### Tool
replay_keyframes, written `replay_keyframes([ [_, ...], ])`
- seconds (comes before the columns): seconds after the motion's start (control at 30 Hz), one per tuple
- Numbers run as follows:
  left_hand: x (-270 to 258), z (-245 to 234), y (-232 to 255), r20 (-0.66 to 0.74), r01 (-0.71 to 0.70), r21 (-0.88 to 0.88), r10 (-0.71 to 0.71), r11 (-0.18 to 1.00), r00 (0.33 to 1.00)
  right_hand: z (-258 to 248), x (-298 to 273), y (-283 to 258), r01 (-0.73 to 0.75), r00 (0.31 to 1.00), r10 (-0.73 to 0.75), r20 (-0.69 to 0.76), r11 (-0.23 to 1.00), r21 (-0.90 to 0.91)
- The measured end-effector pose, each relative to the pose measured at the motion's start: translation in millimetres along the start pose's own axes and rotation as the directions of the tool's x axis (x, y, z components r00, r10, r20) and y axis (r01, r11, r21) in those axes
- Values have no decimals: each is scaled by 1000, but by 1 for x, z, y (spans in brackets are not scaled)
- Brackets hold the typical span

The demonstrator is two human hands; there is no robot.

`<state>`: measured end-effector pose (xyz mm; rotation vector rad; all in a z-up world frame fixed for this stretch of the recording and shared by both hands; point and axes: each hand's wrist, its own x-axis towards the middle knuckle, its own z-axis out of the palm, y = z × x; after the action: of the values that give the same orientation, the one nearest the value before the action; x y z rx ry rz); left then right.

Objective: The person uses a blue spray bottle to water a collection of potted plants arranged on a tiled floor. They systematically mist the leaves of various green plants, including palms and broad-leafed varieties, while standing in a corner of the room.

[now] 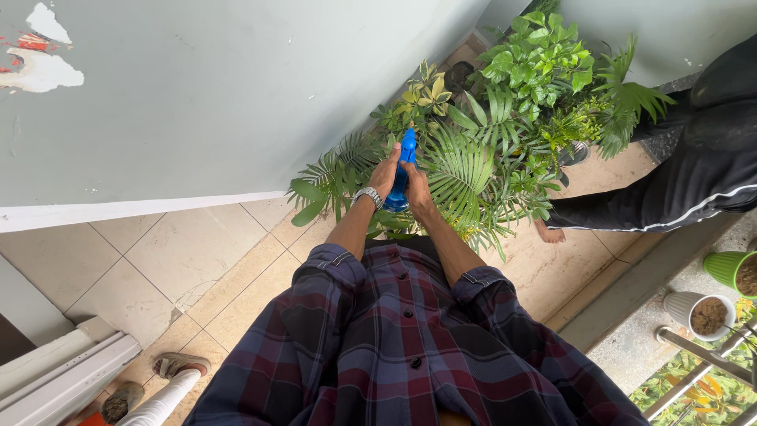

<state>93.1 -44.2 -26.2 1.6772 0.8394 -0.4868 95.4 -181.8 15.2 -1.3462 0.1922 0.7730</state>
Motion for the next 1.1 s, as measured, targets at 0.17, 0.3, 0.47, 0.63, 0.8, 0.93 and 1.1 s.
replay_keyframes([
  [0.17,9,0,-3,8,-2,36,1,999,1000,3,3,-5,77,997,-76,34,997,-27],
  [0.3,22,5,-14,-91,-214,-66,207,975,974,4,-4,-19,41,999,-42,27,999,21],
  [0.47,26,1,-9,-18,-51,-35,50,998,999,3,17,-8,-21,999,18,45,998,62],
  [0.63,22,-1,1,-65,-86,-28,84,996,994,-2,28,-6,-62,997,54,52,987,149],
  [0.8,26,4,5,3,78,-121,-79,990,997,-7,36,2,-16,997,2,79,985,171],
  [0.93,28,2,-8,-44,-100,-141,95,985,994,-5,28,-6,-43,998,41,45,998,48],
  [1.1,18,4,-3,-4,45,-215,-47,976,999,-5,13,-17,-9,997,9,78,1000,0],
])
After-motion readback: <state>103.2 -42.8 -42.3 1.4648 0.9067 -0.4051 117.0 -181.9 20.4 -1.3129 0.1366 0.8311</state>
